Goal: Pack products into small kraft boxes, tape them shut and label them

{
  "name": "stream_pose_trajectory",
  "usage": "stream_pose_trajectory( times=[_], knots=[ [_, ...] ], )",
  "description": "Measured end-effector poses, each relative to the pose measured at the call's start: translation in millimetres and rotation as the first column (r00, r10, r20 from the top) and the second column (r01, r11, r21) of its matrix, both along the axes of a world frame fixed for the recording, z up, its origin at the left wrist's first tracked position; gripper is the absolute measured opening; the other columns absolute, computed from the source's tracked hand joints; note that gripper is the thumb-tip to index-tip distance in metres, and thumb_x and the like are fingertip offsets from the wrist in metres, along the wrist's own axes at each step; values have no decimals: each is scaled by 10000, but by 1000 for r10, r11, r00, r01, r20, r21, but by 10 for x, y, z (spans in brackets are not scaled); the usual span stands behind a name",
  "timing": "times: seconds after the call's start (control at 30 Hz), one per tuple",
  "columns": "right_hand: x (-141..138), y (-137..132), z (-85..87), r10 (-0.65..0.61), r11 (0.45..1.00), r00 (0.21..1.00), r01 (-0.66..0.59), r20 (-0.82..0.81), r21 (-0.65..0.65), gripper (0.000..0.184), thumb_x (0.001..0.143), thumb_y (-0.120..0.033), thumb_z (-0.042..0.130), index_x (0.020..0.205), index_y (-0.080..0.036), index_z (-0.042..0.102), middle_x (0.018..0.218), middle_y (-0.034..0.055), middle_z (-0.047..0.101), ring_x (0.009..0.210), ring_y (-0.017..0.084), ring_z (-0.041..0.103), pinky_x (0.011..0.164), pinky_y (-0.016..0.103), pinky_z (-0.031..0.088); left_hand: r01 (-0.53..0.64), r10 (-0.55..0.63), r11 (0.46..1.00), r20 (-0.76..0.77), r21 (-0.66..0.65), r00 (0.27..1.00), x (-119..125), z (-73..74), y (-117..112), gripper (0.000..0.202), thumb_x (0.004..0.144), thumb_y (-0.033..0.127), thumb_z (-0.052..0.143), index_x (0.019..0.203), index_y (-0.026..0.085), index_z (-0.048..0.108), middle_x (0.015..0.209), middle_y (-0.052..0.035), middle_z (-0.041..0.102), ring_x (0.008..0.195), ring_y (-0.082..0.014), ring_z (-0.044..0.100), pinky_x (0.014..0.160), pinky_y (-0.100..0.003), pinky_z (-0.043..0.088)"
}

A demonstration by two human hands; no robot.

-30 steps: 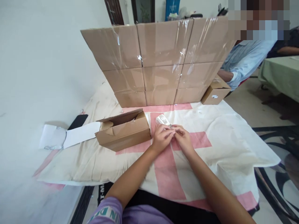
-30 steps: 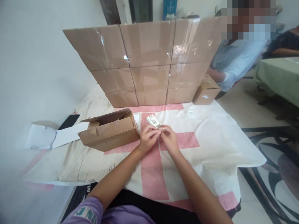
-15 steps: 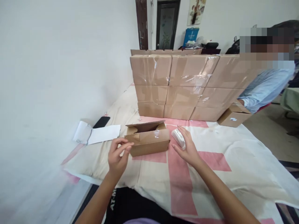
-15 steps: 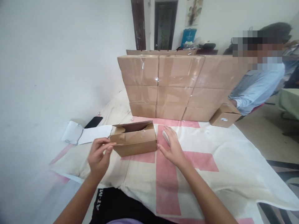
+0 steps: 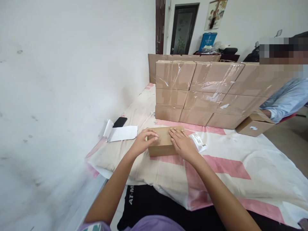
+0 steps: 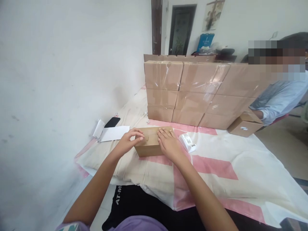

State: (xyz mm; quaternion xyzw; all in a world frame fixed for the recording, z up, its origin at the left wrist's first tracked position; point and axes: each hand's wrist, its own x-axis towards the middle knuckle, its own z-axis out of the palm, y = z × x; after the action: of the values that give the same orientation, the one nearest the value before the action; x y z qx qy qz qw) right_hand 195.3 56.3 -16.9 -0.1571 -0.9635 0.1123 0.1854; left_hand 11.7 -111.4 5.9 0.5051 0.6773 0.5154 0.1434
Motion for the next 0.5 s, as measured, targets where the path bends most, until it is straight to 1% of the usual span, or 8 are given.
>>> stream_pose_trajectory(
  times=[0.07, 0.17, 0.23, 0.33, 0.4, 0.47, 0.5],
  knots=[
    [19, -6, 13, -12, 1000, 1000, 11, 21, 2, 516, 1050, -309, 319, 1495, -151, 526, 1587, 110, 478, 1511, 295, 415, 1260, 597, 296, 49, -49, 998, 19, -36, 999, -32, 17, 188, 125, 799, 374, 735, 806, 266, 798, 1070, -71, 727, 1040, -258, 677, 991, -433, 522],
    [16, -1, 46, -21, 1000, 1000, 20, 18, 6, 513, 1051, -315, 314, 1481, -153, 543, 1576, 112, 493, 1502, 297, 430, 1255, 588, 305, 68, -66, 996, 40, -64, 997, -83, 39, 395, 108, 736, 354, 776, 731, 248, 788, 1033, -68, 743, 979, -255, 693, 916, -410, 553],
    [9, -1, 45, -21, 1000, 1000, 21, -2, 20, 509, 1053, -314, 306, 1465, -152, 558, 1564, 124, 509, 1489, 296, 448, 1248, 586, 311, 73, -70, 995, 54, -68, 996, -110, 61, 459, 124, 738, 358, 768, 723, 236, 784, 1026, -67, 748, 959, -250, 697, 887, -397, 561],
    [-1, -27, 2, -34, 999, 997, 36, -70, 25, 494, 1039, -307, 329, 1449, -158, 563, 1531, 131, 553, 1459, 305, 479, 1240, 578, 317, 92, -88, 994, 76, -52, 993, -96, 104, 482, 164, 786, 376, 725, 790, 225, 790, 1039, -73, 755, 966, -243, 704, 880, -384, 564],
    [-11, -57, -44, -142, 990, 977, 144, -161, 0, 512, 1005, -337, 412, 1464, -141, 528, 1511, 165, 564, 1451, 345, 473, 1235, 613, 294, 110, -107, 993, 79, -32, 991, -39, 123, 506, 185, 822, 385, 699, 835, 224, 790, 1049, -74, 756, 957, -235, 706, 879, -383, 567],
    [-11, -81, -88, -286, 958, 931, 282, -228, -50, 600, 961, -400, 498, 1480, -99, 486, 1511, 220, 540, 1454, 401, 445, 1221, 658, 274, 126, -125, 992, 63, -11, 990, 44, 120, 572, 183, 843, 382, 688, 853, 230, 790, 1059, -73, 750, 963, -232, 700, 901, -395, 564],
    [-3, -84, -105, -332, 943, 913, 323, -236, -77, 640, 948, -427, 518, 1484, -80, 472, 1524, 242, 516, 1462, 421, 428, 1216, 665, 273, 130, -129, 992, 50, 0, 990, 89, 109, 621, 177, 847, 376, 687, 858, 233, 791, 1076, -75, 743, 985, -234, 694, 926, -405, 558]
  ],
)
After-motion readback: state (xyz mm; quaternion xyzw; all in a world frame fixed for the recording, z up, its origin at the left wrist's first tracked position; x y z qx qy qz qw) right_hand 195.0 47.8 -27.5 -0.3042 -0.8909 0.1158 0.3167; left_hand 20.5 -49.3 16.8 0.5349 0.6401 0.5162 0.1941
